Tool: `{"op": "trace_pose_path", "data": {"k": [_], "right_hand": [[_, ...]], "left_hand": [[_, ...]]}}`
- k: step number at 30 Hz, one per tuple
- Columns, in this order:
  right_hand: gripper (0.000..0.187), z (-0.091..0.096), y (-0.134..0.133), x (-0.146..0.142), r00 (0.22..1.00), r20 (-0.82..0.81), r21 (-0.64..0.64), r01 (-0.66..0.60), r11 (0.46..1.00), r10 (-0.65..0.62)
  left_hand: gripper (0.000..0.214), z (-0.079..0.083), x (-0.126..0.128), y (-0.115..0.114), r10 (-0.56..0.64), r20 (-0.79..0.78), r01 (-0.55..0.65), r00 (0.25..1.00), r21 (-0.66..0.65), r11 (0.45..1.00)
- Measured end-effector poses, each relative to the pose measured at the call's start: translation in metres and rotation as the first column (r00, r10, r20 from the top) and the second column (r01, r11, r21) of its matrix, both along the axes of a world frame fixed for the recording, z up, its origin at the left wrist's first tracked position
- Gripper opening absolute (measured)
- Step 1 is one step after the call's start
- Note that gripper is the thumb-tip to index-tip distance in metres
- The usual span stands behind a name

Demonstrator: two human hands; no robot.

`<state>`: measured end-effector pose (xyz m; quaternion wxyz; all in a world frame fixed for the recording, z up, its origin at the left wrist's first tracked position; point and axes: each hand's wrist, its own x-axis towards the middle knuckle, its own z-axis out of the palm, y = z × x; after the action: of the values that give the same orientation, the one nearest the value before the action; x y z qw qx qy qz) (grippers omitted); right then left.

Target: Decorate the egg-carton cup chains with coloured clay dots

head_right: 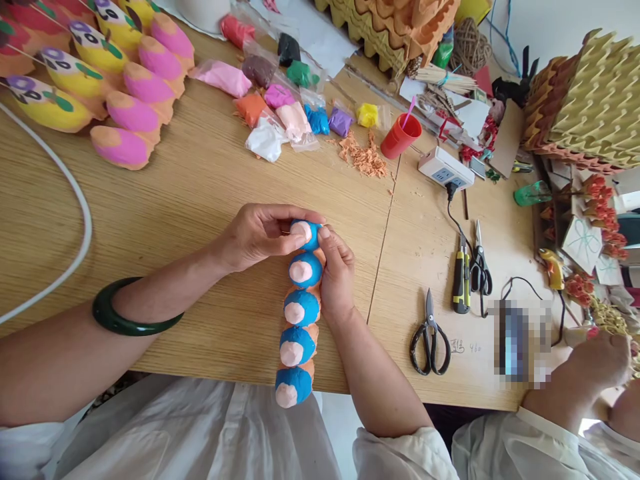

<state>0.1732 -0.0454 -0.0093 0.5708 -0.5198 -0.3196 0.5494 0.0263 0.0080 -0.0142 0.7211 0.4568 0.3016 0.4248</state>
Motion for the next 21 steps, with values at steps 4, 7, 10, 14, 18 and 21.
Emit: {"op": "trace_pose_path", "data": {"k": [4, 7, 10, 14, 18, 21], "right_hand": [[0.03, 0.0003, -0.0014, -0.0018, 0.998, -0.057, -0.024, 0.019, 1.0, -0.02], [0.031, 0.002, -0.0015, -0.003, 0.999, -0.047, -0.056, 0.009, 0.998, -0.012], [0.031, 0.0037, -0.0006, -0.0031, 1.0, -0.003, -0.041, 0.021, 0.999, -0.021], [0.031, 0.0021, -0.0004, -0.0019, 0.998, 0.035, 0.007, 0.049, 0.999, -0.049], [0.037, 0.0, -0.0034, -0.0018, 0.996, 0.07, 0.022, 0.047, 0.999, -0.048], [0.037, -0.0001, -0.0057, -0.0025, 0.994, 0.101, 0.006, 0.043, 0.999, -0.043]], "left_hand": [[0.05, 0.0036, 0.002, -0.0037, 0.07, -0.084, -0.059, 0.994, 0.125, 0.99], [0.048, 0.0058, 0.0015, -0.0046, 0.09, -0.107, -0.073, 0.99, 0.147, 0.986], [0.048, 0.0069, -0.0013, -0.0026, 0.022, -0.087, -0.012, 0.996, 0.116, 0.993], [0.05, 0.0059, -0.0044, 0.0, -0.087, 0.016, 0.087, 0.996, 0.02, 0.996], [0.033, 0.0043, -0.0026, -0.0006, -0.032, 0.02, 0.033, 0.999, -0.053, 0.998], [0.03, 0.0044, -0.0001, -0.0009, 0.006, -0.019, -0.006, 1.0, -0.006, 1.0]]}}
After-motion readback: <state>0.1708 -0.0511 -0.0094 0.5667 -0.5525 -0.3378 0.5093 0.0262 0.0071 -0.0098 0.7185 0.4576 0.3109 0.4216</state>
